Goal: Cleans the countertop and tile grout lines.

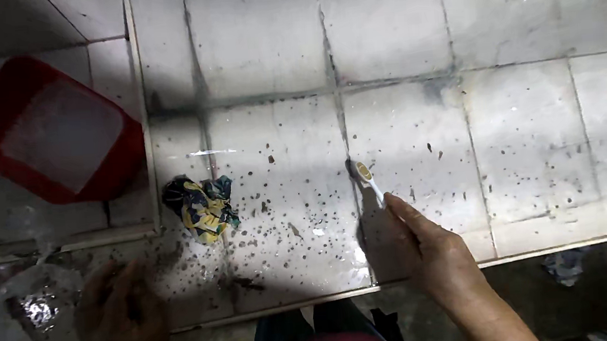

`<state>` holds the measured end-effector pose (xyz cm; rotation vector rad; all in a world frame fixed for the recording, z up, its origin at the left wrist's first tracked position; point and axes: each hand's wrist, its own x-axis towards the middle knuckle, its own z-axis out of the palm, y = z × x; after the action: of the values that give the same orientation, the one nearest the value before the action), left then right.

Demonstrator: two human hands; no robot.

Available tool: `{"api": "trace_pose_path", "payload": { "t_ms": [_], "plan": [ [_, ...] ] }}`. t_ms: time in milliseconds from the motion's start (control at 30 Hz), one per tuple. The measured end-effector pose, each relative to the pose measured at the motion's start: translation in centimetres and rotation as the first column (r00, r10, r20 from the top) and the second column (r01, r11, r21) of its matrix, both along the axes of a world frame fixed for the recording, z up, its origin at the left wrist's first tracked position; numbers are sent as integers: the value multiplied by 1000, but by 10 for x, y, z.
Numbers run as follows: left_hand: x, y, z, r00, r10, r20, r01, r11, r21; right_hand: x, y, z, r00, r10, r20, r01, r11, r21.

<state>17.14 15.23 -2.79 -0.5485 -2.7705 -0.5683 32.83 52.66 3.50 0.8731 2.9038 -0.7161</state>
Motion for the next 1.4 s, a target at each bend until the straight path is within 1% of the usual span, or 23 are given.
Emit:
{"api": "trace_pose_path", "payload": {
  "t_ms": [100, 200, 300, 367, 400, 500, 600, 633, 667, 700, 733, 800, 867, 900, 933, 1000, 1033, 1100, 1133, 1200, 1300, 1333, 1400],
  "plan": [
    [0, 0, -1, 1000, 6, -11, -6, 1000, 3, -2, 3, 3, 999, -14, 51, 15, 1000, -19],
    [1, 3, 0, 999, 30, -13, -30, 1000, 1, -8, -2, 7, 993, 16, 120, -20, 999, 31],
    [1, 3, -1, 1000, 24, -7, -24, 1000, 3, -30, -6, 9, 961, 0, 276, -33, 993, 117],
    [2, 3, 2, 999, 26, 30, -26, 1000, 1, -52, -3, 12, 912, -32, 410, -12, 994, 106],
    [3, 4, 3, 999, 26, 45, -26, 1000, 0, -59, -2, 14, 896, -31, 443, -14, 995, 98],
    [2, 0, 3, 998, 6, 55, -5, 1000, -11, -50, -11, 21, 880, -31, 474, -39, 990, 137],
    [1, 1, 3, 998, 18, 57, -18, 1000, -3, -36, -21, 28, 865, -26, 501, -75, 981, 180],
    [1, 1, 3, 998, 20, 61, -20, 1000, 3, -42, -20, 30, 851, -19, 525, -91, 979, 183],
    [1, -1, 2, 998, 14, 62, -14, 1000, 1, -56, -17, 33, 814, -29, 581, -92, 980, 178],
    [1, -2, 1, 998, 9, 69, -9, 1000, 1, -76, -13, 37, 748, -43, 663, -72, 987, 145],
    [1, -2, 1, 997, 6, 77, -7, 1000, 10, -94, -9, 40, 704, -43, 708, -54, 992, 113],
    [3, -1, 2, 996, 17, 91, -20, 999, 33, -105, -6, 40, 717, -36, 696, -56, 992, 110],
    [1, -1, 1, 996, 14, 90, -19, 998, 62, -89, -14, 40, 747, -33, 664, -86, 986, 145],
    [0, -2, 0, 997, 7, 81, -12, 997, 72, -75, -20, 39, 778, -28, 628, -110, 978, 180],
    [0, -3, -1, 998, -4, 68, -2, 997, 79, -66, -26, 41, 779, -31, 626, -118, 974, 195],
    [2, -4, -1, 998, -15, 65, 9, 997, 79, -65, -30, 43, 764, -33, 644, -127, 972, 200],
    [2, -4, -1, 998, -16, 60, 12, 997, 74, -77, -28, 44, 740, -42, 671, -112, 976, 185],
    [3, -5, -1, 999, -19, 49, 15, 997, 74, -110, -21, 47, 655, -77, 752, -45, 989, 141],
    [3, -5, -1, 998, -16, 55, 12, 997, 79, -119, -20, 47, 641, -86, 762, -37, 989, 142],
    [4, -5, 1, 997, -14, 79, 6, 995, 95, -114, -24, 50, 650, -79, 756, -62, 986, 156],
    [3, -7, -2, 997, -32, 69, 24, 993, 114, -75, -33, 50, 721, -44, 692, -125, 974, 192],
    [3, -7, -3, 998, -37, 55, 30, 993, 117, -71, -33, 50, 719, -36, 694, -133, 973, 189],
    [3, -8, -4, 998, -44, 35, 39, 991, 128, -88, -26, 50, 678, -38, 734, -117, 980, 159]
  ]
}}
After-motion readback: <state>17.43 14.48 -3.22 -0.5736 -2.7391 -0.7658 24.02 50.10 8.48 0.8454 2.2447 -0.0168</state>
